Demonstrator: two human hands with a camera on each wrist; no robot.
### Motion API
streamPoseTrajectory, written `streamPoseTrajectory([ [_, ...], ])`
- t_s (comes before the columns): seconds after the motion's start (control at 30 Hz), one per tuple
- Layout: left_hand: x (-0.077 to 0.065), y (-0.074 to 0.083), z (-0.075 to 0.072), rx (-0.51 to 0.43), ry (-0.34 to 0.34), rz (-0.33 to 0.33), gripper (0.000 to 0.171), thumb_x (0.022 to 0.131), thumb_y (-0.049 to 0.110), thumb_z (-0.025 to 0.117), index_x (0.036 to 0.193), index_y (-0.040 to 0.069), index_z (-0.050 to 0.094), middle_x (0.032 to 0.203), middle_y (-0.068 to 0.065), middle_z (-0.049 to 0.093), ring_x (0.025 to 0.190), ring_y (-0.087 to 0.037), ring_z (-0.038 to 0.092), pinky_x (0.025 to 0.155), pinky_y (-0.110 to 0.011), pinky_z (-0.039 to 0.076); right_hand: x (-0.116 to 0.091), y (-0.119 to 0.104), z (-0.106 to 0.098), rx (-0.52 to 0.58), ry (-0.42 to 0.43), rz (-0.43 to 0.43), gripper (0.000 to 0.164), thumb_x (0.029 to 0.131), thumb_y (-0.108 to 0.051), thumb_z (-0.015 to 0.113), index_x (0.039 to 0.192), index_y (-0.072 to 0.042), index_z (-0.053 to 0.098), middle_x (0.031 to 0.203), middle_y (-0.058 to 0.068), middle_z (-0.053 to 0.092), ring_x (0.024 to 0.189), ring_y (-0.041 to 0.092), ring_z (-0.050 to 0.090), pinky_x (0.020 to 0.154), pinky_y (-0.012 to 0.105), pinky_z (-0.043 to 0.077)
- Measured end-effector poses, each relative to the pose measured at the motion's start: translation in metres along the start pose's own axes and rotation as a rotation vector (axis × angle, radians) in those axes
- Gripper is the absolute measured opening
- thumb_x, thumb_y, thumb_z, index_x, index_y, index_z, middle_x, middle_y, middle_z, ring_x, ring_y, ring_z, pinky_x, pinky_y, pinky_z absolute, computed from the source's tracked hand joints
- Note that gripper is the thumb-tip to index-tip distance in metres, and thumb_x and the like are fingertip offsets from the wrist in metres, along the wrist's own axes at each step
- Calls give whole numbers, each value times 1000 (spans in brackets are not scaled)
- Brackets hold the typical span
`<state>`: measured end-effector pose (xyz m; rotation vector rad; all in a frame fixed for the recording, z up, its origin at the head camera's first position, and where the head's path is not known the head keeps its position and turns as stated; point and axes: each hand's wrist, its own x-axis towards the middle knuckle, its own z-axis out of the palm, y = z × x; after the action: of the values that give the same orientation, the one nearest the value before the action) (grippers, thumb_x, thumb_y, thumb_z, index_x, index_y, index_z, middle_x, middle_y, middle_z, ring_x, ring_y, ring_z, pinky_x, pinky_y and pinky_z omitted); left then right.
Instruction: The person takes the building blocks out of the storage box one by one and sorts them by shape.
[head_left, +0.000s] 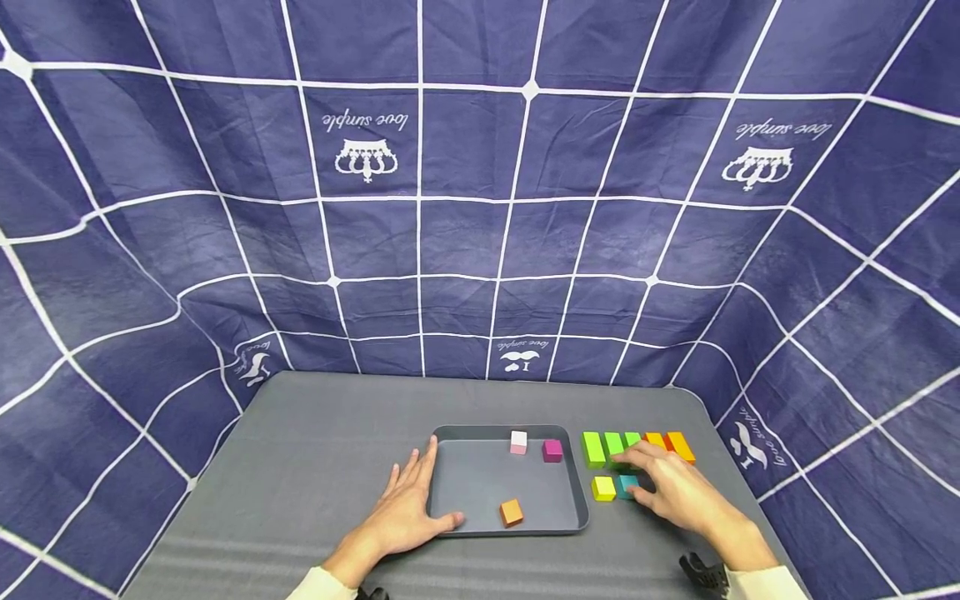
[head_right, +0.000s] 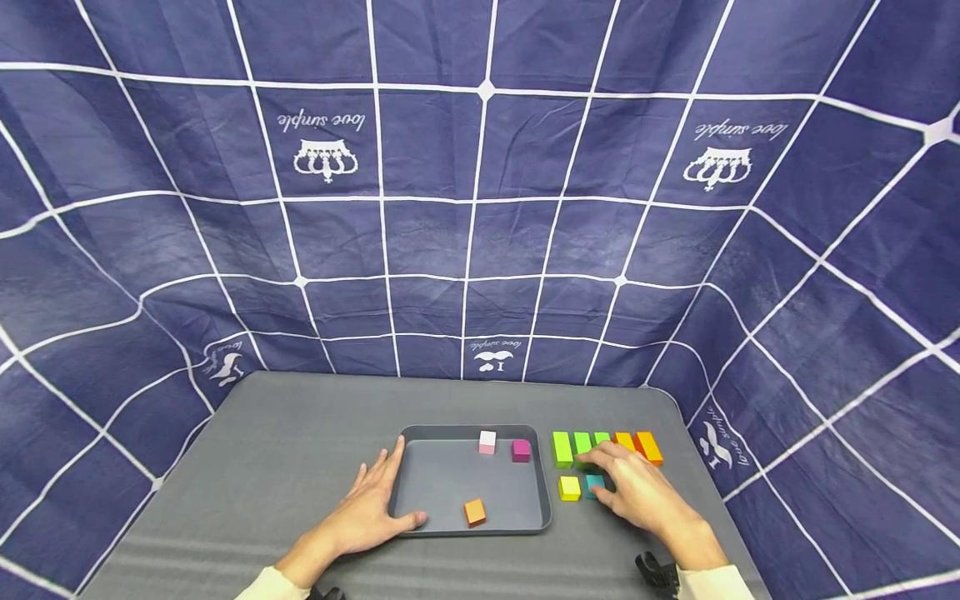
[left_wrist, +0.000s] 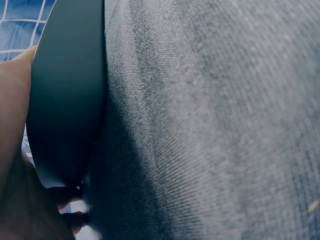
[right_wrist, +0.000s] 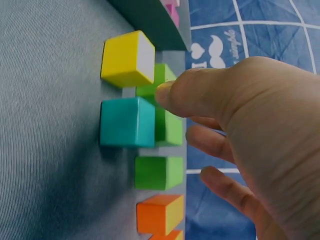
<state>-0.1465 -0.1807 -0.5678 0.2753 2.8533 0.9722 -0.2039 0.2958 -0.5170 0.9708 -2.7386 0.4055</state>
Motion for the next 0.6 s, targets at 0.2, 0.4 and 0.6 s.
streamPoseTrajectory([
  [0.2, 0, 0, -1, 12, 30, 1, 133, 90, 61, 93, 188, 8, 19, 192, -19, 33, 180, -50, 29, 145, -78, 15, 8, -10, 1, -20, 40, -65, 51, 84, -7, 102, 132, -15, 86, 123, -5, 81, 111, 21, 81, 97, 48, 70],
  [0.4, 4, 4, -1, 38, 81, -5, 124, 91, 60, 92, 184, 6, 31, 183, -26, 46, 176, -52, 36, 143, -81, 18, 18, -24, 4, -36, 125, -171, 50, 81, -6, 103, 127, -15, 86, 119, -5, 81, 104, 19, 80, 92, 45, 71],
  [0.6, 10, 9, 2, 86, 133, -10, 121, 91, 60, 92, 182, 4, 36, 178, -29, 51, 173, -53, 41, 143, -79, 23, 29, -42, 9, -21, 56, -167, 46, 89, -10, 99, 133, -14, 85, 124, -5, 80, 109, 18, 80, 96, 45, 71],
])
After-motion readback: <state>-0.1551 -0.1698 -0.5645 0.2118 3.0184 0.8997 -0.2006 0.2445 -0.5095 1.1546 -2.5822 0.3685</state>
